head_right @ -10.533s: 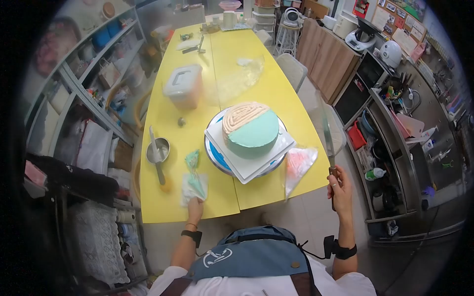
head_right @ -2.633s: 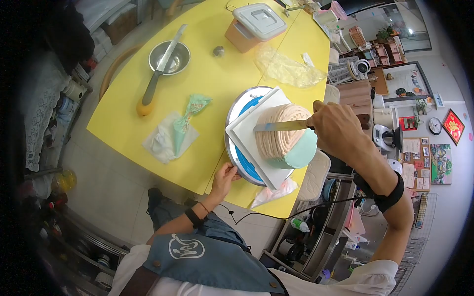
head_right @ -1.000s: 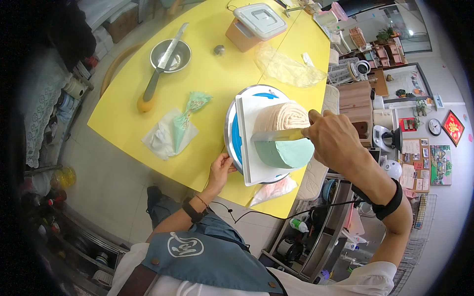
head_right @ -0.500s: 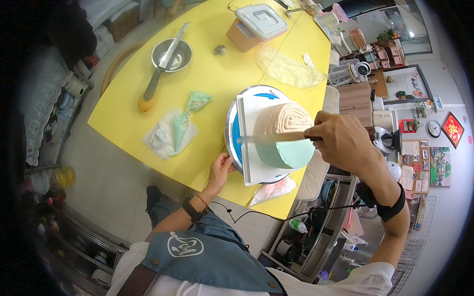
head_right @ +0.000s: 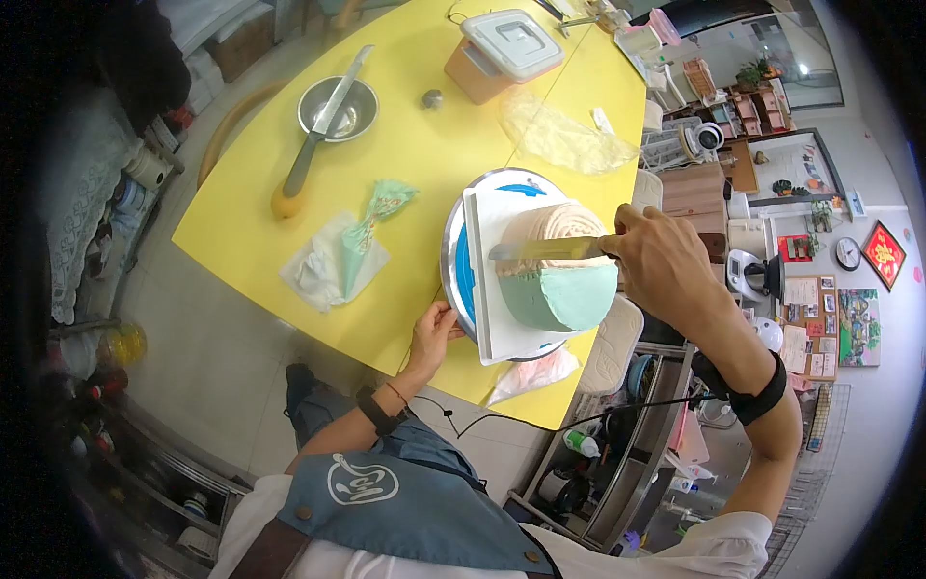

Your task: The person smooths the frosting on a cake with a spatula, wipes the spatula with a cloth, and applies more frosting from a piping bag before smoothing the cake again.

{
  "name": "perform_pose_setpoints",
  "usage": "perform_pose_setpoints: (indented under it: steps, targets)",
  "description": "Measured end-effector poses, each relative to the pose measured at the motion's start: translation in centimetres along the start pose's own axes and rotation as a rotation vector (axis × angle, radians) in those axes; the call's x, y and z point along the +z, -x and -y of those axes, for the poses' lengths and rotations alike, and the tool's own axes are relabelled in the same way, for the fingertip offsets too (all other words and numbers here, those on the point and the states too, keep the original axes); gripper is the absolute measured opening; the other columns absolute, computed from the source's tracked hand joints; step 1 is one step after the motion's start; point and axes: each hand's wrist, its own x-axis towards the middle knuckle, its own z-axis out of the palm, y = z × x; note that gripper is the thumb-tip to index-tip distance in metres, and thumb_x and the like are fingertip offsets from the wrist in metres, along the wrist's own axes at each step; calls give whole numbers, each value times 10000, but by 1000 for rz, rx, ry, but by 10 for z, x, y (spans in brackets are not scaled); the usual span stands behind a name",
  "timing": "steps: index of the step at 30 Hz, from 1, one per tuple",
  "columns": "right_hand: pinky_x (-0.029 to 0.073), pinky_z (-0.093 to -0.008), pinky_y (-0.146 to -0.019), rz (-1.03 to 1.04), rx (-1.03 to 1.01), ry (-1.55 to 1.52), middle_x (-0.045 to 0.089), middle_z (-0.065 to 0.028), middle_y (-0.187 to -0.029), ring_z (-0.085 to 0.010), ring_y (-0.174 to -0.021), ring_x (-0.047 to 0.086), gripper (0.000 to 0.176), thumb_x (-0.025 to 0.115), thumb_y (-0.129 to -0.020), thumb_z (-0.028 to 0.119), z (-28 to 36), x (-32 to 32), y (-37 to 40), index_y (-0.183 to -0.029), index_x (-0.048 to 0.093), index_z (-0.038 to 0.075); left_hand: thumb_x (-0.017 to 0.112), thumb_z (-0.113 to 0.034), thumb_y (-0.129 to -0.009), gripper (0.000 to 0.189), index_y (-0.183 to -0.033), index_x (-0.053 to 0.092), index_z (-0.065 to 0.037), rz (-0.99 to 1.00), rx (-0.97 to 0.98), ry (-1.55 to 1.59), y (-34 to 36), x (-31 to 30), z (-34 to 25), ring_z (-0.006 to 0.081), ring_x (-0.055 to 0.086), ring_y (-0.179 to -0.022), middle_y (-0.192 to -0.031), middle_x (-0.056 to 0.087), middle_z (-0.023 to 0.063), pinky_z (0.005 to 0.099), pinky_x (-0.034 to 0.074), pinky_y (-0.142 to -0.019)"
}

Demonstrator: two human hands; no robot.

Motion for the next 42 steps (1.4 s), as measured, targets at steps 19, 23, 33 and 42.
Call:
perform_pose_setpoints:
  steps: [19, 23, 33, 42]
  targets:
    - [417, -313, -652, -25, -147, 285, 534, -88, -858, -216, -791, 518, 92, 546, -712, 77, 37, -10, 6, -740, 607, 15, 464, -126, -913, 199, -1005, 494, 47, 2, 9, 16, 2, 0, 3, 154, 599, -798, -937, 570, 100, 274, 536, -693]
    - [416, -311, -650, -37, -163, 320, 525, -85, -836, -212, -783, 516, 80, 550, -717, 78, 41, -9, 5, -712, 591, 9, 467, -128, -912, 204, -1002, 495, 52, -1, 9, 11, 3, 0, 4, 160, 603, -792, -933, 572, 104, 278, 537, -691]
    - [414, -328, -778, 113, -2, 336, 523, -56, -937, -221, -888, 492, 306, 582, -653, 15, 45, -35, 23, -953, 630, 55, 461, -130, -913, 204, -1007, 493, 48, -7, 12, -33, 3, 1, 1, 160, 602, -786, -920, 581, 104, 278, 539, -684]
    - [429, -332, -720, -72, 59, 296, 529, -62, -882, -218, -840, 511, 183, 558, -689, 35, 37, -56, 54, -854, 636, 43, 451, -119, -917, 184, -990, 480, 48, 17, 0, -37, 4, 1, -1, 159, 586, -812, -927, 543, 93, 283, 541, -713]
